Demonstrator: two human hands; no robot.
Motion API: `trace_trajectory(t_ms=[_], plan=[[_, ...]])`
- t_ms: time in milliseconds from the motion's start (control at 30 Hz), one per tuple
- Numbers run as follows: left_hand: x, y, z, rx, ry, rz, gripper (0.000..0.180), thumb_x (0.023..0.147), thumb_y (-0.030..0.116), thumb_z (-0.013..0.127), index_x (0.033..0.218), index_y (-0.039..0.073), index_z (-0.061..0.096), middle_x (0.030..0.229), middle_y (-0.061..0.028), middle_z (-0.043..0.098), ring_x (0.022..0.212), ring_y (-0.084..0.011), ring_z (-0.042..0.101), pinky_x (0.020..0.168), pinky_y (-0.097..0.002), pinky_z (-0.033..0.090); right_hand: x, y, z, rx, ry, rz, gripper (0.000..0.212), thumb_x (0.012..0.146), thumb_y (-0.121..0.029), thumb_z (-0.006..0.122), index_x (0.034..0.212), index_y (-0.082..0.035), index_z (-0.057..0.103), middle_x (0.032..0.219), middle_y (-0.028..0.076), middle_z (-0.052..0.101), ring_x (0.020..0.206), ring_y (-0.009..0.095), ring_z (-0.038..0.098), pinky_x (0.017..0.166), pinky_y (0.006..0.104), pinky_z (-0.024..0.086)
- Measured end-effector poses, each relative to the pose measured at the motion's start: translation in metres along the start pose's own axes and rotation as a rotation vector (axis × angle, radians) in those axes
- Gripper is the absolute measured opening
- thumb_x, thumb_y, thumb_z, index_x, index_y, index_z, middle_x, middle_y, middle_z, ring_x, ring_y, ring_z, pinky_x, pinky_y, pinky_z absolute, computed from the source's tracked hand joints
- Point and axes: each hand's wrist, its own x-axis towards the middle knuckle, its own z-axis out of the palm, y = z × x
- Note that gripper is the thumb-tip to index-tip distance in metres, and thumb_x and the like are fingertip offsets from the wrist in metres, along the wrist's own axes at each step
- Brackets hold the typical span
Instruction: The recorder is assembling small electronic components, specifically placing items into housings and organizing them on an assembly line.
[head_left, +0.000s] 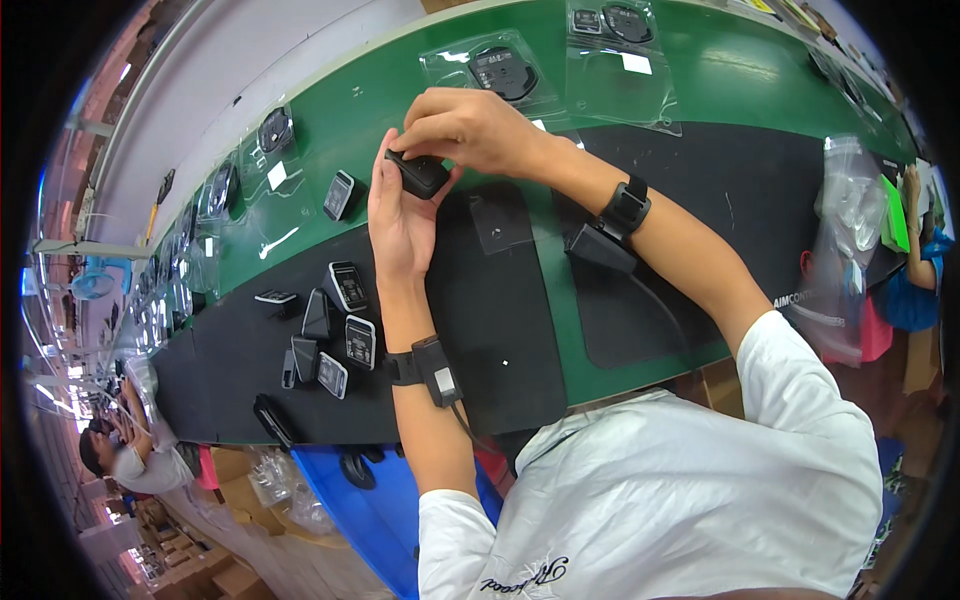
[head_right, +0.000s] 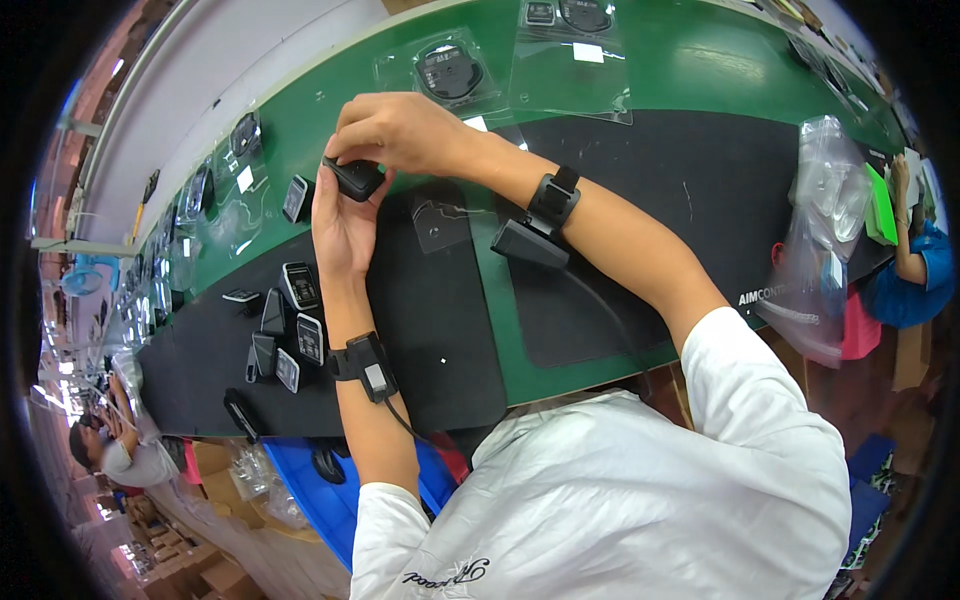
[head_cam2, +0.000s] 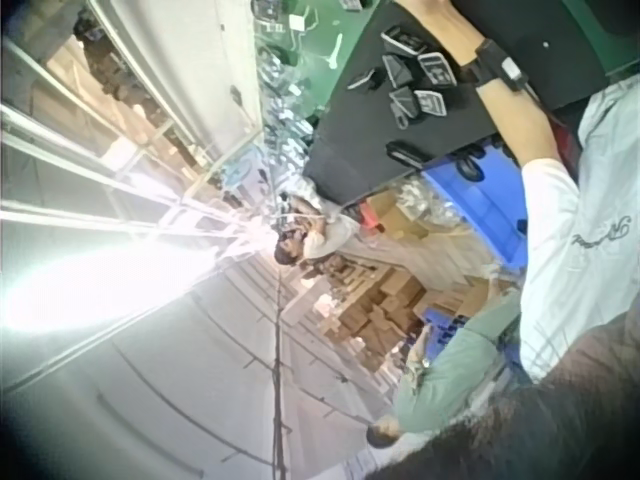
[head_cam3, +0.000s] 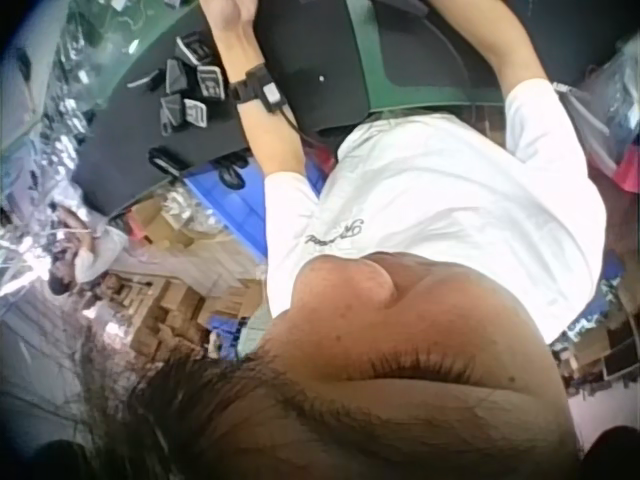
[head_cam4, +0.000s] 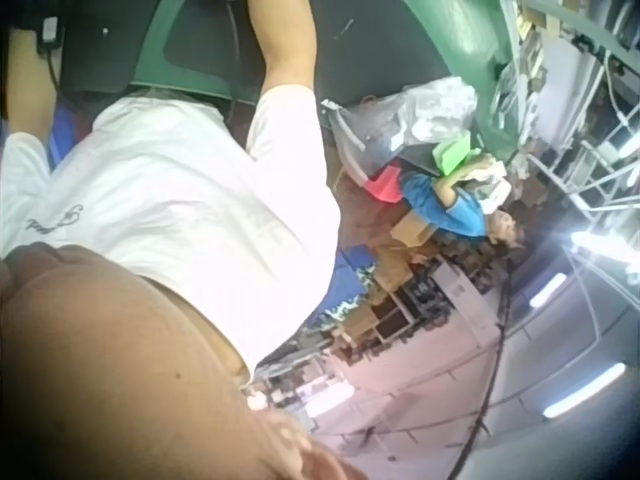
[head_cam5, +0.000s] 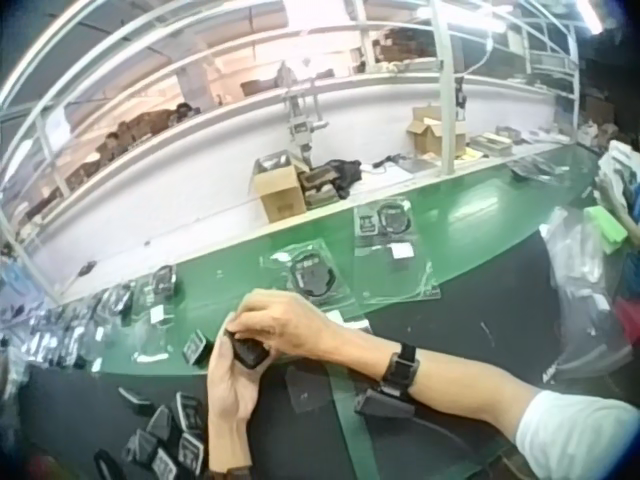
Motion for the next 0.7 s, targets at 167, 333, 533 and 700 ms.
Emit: trace_trajectory(t_ms=[167, 333, 533, 700], plan=[[0.001, 0.001, -0.004, -0.042, 0.029, 0.019, 0.048, 0.104, 0.034, 0.043, 0.141, 0.005, 0.035, 0.129, -0.0085, 0.051, 0.115, -0.0188, 0.054, 0.094, -0.0427, 0.051, 0.001, 0.007, 0.000, 0.022, -0.097, 0.048, 0.022, 0.083, -0.016, 0.071, 0.105, -0.015, 0.073, 0.102, 0.002, 0.066, 0.096, 0.021, 0.063, 0.082, 0.0327, 0.053], [0.006, -0.006, -0.011, -0.052, 0.079, 0.034, 0.040, 0.104, 0.036, 0.042, 0.128, 0.005, 0.048, 0.119, -0.0071, 0.058, 0.111, -0.0194, 0.058, 0.090, -0.0368, 0.052, -0.004, 0.012, 0.002, 0.114, -0.171, 0.109, 0.040, 0.079, -0.039, 0.074, 0.107, -0.011, 0.073, 0.118, 0.006, 0.066, 0.108, 0.024, 0.062, 0.090, 0.0354, 0.051], [0.002, -0.006, -0.018, -0.038, 0.155, 0.055, 0.052, 0.103, 0.048, 0.037, 0.129, 0.004, 0.046, 0.128, -0.0140, 0.055, 0.120, -0.0298, 0.054, 0.097, -0.0434, 0.050, -0.007, 0.000, 0.013, 0.044, -0.242, 0.034, 0.057, 0.081, -0.027, 0.075, 0.132, -0.011, 0.054, 0.121, 0.011, 0.064, 0.096, 0.030, 0.067, 0.087, 0.0384, 0.051], [0.005, -0.008, 0.016, 0.185, 0.037, -0.057, 0.068, 0.103, 0.052, 0.031, 0.142, -0.004, 0.033, 0.132, -0.0234, 0.052, 0.122, -0.0311, 0.053, 0.101, -0.0427, 0.045, 0.005, 0.037, -0.031, 0.032, 0.190, 0.451, 0.026, 0.093, -0.022, 0.061, 0.115, -0.007, 0.061, 0.082, 0.009, 0.071, 0.069, 0.022, 0.067, 0.065, 0.0331, 0.052]])
